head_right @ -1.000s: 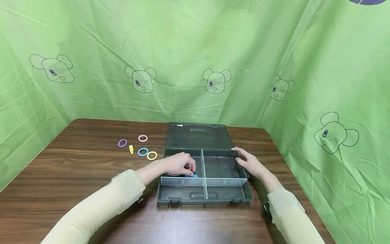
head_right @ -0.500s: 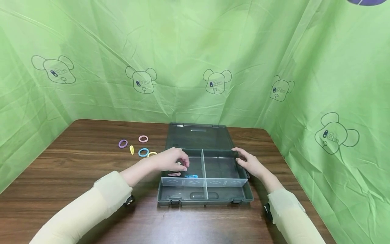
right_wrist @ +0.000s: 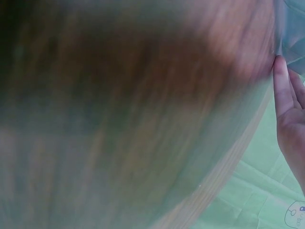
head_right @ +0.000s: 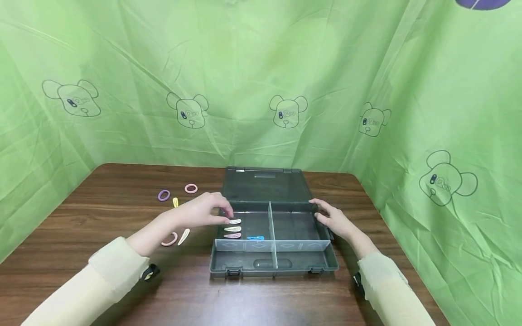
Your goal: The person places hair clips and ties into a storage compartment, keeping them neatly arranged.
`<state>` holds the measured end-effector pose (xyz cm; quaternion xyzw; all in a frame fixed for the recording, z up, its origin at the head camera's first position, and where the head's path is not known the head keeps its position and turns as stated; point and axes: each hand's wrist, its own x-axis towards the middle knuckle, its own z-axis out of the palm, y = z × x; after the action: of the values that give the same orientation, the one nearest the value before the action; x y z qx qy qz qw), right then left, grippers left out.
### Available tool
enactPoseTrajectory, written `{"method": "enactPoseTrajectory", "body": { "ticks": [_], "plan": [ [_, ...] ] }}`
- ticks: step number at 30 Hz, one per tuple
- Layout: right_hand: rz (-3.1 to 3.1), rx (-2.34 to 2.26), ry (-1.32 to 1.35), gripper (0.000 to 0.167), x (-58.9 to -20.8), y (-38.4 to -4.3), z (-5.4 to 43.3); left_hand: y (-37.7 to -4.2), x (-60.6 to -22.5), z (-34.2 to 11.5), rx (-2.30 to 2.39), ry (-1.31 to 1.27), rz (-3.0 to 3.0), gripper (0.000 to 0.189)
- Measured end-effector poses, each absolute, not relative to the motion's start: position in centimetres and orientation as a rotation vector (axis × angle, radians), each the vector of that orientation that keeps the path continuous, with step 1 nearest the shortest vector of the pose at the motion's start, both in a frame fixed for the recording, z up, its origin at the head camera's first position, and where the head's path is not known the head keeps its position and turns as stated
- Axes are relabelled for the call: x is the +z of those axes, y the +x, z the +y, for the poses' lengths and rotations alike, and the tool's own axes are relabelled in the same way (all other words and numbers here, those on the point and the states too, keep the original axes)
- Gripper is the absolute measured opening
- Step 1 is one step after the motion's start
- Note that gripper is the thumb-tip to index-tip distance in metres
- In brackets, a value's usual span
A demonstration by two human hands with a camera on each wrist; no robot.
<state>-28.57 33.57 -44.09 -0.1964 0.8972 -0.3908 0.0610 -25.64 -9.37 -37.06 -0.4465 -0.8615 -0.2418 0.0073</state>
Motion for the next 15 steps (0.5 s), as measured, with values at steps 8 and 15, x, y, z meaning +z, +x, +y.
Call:
{"method": "enactPoseTrajectory", "body": {
  "ticks": [8,15],
  "plan": [
    [2.714,-1.207,-0.591,0.044,-44.0,-28.5,33.3,-24.9,-37.3,-12.9,-0.814,-1.242,-2.709,0.011],
    [2.719,-1.201,-0.591,0.044,-44.2,-28.7,33.6,-25.0,-37.4,-15.4,-0.841,-1.188,-2.668,0.01]
  ]
}}
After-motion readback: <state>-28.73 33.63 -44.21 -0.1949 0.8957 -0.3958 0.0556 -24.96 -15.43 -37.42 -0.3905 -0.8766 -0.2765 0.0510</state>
